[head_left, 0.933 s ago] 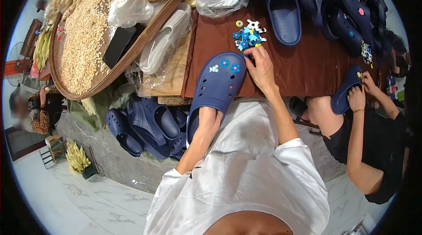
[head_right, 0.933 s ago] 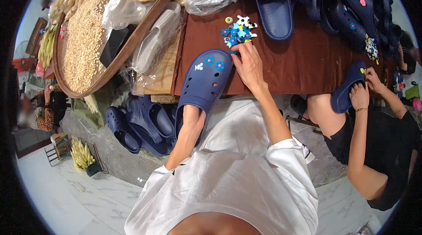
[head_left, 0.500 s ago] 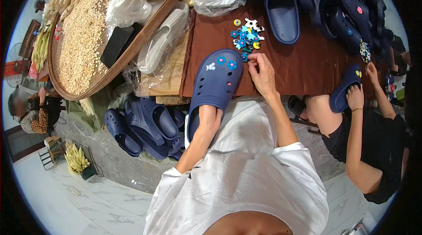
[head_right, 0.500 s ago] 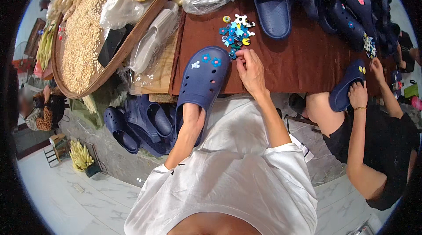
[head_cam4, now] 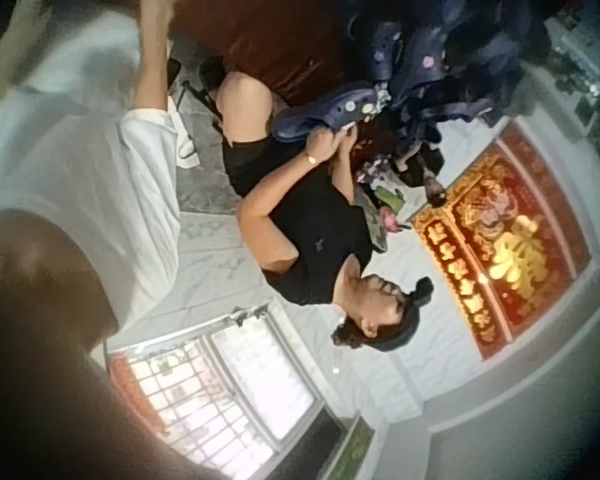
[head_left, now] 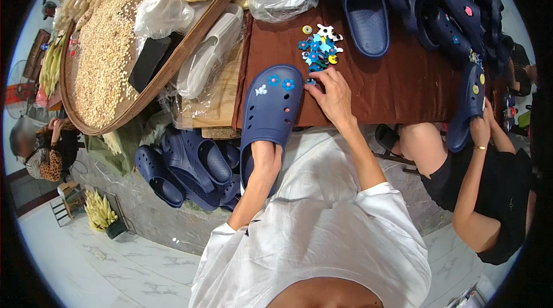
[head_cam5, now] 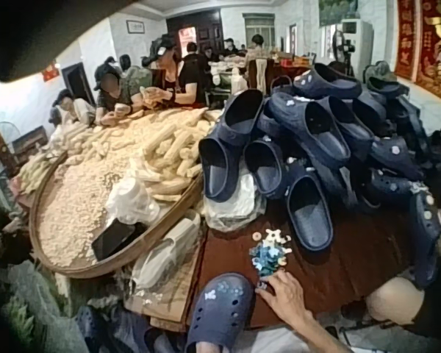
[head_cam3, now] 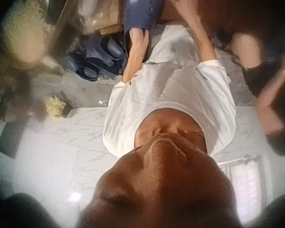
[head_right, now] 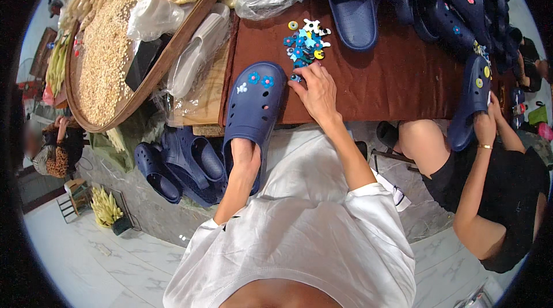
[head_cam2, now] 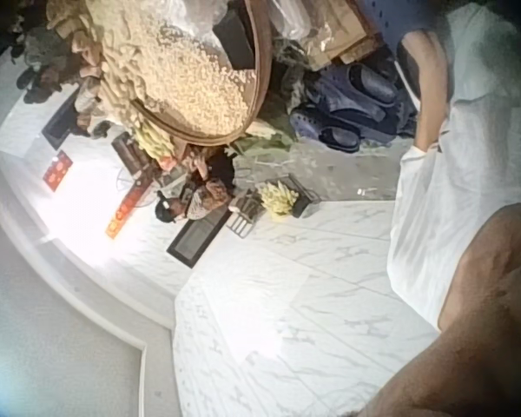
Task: Attaching small decorative plastic pins to the holes of rubber clog shoes.
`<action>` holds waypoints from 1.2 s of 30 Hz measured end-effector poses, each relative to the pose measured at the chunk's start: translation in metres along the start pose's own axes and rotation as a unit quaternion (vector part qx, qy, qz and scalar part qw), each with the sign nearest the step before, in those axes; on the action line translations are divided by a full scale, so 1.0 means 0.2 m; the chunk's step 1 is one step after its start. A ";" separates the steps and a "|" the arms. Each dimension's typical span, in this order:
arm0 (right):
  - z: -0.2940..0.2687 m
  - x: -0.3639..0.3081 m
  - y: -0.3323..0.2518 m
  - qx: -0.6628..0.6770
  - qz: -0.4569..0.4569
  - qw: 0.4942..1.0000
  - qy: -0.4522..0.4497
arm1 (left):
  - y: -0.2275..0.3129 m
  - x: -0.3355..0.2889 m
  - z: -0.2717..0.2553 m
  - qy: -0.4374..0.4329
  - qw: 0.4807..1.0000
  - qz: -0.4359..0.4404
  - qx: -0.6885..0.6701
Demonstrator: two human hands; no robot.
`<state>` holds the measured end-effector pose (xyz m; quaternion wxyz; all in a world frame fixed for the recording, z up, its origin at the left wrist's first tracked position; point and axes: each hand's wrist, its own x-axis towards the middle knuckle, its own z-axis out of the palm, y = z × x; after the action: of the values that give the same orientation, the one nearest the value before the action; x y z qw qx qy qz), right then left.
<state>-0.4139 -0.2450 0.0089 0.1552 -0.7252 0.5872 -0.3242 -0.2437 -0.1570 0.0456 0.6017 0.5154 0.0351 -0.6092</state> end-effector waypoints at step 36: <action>-0.27 -0.09 -0.23 0.330 0.218 0.906 -0.153 | -0.25 0.08 -0.28 -0.223 0.935 0.110 0.251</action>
<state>-0.4166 -0.2075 0.0703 0.5405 -0.5275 0.5591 -0.3422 -0.2458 -0.1179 -0.0196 0.5078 0.5010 -0.3112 -0.6279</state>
